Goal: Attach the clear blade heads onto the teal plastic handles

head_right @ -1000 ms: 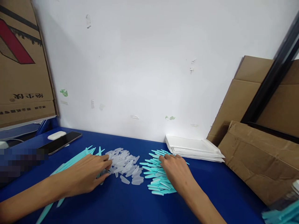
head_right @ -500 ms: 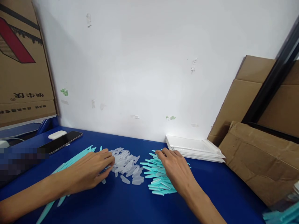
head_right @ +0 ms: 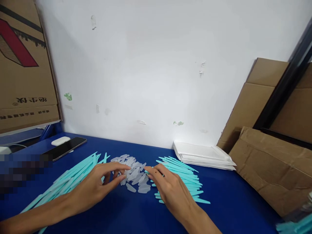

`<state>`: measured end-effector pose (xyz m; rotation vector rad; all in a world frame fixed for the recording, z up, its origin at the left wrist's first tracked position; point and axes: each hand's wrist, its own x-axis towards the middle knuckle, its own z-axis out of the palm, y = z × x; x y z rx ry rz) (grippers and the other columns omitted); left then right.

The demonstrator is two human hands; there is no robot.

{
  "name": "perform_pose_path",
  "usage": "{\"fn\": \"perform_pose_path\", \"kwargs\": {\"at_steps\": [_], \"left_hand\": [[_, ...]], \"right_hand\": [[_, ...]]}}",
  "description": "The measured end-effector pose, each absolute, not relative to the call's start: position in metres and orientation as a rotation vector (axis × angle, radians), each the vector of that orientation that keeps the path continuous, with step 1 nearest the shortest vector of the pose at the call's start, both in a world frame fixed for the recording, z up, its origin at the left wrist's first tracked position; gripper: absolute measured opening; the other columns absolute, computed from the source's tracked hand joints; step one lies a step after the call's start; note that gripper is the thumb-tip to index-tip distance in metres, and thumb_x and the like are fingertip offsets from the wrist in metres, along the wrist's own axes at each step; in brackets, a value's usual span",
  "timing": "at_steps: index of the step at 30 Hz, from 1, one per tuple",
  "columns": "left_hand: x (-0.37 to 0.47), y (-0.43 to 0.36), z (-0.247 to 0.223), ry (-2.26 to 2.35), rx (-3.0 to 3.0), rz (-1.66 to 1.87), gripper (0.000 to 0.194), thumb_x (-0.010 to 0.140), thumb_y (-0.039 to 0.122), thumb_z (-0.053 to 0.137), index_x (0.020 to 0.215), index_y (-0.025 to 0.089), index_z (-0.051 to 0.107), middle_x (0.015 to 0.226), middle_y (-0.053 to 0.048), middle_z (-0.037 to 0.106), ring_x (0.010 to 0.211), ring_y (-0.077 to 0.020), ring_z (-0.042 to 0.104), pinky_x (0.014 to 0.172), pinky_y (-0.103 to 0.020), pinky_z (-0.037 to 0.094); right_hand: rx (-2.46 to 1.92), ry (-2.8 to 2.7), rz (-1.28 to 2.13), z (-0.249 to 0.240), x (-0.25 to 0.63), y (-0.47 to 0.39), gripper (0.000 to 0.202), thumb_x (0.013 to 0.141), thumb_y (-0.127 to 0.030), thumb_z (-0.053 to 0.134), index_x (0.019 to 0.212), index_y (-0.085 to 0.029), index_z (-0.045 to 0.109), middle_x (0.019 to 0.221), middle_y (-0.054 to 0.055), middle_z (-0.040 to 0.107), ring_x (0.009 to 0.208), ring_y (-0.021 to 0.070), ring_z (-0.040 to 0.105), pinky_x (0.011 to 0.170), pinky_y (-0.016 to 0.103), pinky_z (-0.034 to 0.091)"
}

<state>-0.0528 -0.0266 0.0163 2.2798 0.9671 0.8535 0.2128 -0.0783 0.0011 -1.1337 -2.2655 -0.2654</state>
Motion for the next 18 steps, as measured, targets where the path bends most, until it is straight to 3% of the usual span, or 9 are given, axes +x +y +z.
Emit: {"fn": "perform_pose_path", "kwargs": {"at_steps": [5,12,18], "left_hand": [[-0.051,-0.03,0.019,0.969,2.042,0.832,0.029,0.095,0.049,0.059,0.101,0.022,0.067,0.085,-0.001,0.067,0.074,-0.0154,0.06,0.059,-0.025,0.044],[-0.047,-0.03,0.017,0.818,1.827,0.819,0.03,0.091,0.048,0.067,0.085,0.019,0.063,0.082,-0.001,0.066,0.075,-0.0142,0.062,0.065,-0.024,0.047],[-0.046,-0.028,0.009,0.737,1.754,0.852,0.031,0.091,0.045,0.068,0.08,0.017,0.061,0.08,-0.001,0.069,0.068,-0.0121,0.062,0.066,-0.024,0.048]], "right_hand": [[-1.138,-2.264,-0.223,0.002,0.201,-0.085,0.041,0.106,-0.015,0.036,0.145,-0.022,0.046,0.111,0.011,0.063,0.09,0.02,0.066,0.073,0.031,0.056],[-0.946,-2.295,-0.352,0.003,0.197,-0.089,0.037,0.106,-0.013,0.043,0.14,-0.022,0.052,0.093,0.004,0.07,0.078,0.0165,0.065,0.064,0.027,0.05],[-0.883,-2.269,-0.361,0.007,0.195,-0.091,0.031,0.105,-0.014,0.048,0.134,-0.02,0.056,0.089,0.003,0.072,0.076,0.0162,0.067,0.061,0.026,0.049]]}}
